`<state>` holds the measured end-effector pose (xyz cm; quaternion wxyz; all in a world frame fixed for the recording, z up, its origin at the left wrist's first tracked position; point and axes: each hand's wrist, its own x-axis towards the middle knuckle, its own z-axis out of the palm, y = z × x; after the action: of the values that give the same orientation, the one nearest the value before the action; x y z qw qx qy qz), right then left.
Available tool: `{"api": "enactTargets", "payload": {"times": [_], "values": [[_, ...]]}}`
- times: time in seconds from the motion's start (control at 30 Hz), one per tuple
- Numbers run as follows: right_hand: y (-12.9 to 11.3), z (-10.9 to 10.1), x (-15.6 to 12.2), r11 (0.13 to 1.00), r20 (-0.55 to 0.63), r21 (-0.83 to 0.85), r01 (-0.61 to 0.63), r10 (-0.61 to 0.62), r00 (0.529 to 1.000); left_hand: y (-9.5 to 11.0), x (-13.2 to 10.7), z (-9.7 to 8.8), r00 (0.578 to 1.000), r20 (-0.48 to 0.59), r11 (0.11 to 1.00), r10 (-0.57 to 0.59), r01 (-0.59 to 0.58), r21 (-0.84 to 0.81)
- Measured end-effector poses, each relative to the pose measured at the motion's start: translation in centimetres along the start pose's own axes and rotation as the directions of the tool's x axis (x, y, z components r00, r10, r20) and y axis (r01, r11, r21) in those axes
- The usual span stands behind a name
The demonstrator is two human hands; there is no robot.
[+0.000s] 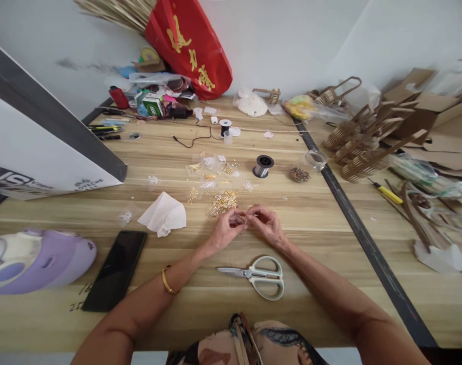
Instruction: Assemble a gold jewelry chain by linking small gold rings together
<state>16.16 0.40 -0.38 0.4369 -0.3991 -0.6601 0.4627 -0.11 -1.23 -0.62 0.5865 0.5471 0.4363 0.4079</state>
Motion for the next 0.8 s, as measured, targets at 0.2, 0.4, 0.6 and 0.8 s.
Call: {"api": "enactTargets", "payload": {"times": [0.2, 0.4, 0.6, 0.8], "values": [[-0.1, -0.1, 0.0, 1.000, 0.025, -0.020, 0.010, -0.010, 1.000, 0.5, -0.1, -0.4, 0.996, 0.031, 0.980, 0.086, -0.090, 0.177], [0.4, -0.1, 0.1, 0.996, 0.022, -0.085, -0.004, 0.006, 1.000, 0.3, -0.2, -0.6, 0.984, 0.004, 0.898, 0.176, -0.162, 0.408], [1.1, -0.1, 0.1, 0.976, 0.016, -0.216, 0.016, -0.013, 1.000, -0.1, -0.1, -1.0, 0.967, 0.090, 0.740, 0.240, -0.243, 0.627], [1.1, -0.3, 0.2, 0.953, 0.062, -0.302, 0.017, 0.002, 0.998, 0.4, 0.3, -2.0, 0.968, 0.213, 0.660, 0.133, -0.247, 0.709]]}}
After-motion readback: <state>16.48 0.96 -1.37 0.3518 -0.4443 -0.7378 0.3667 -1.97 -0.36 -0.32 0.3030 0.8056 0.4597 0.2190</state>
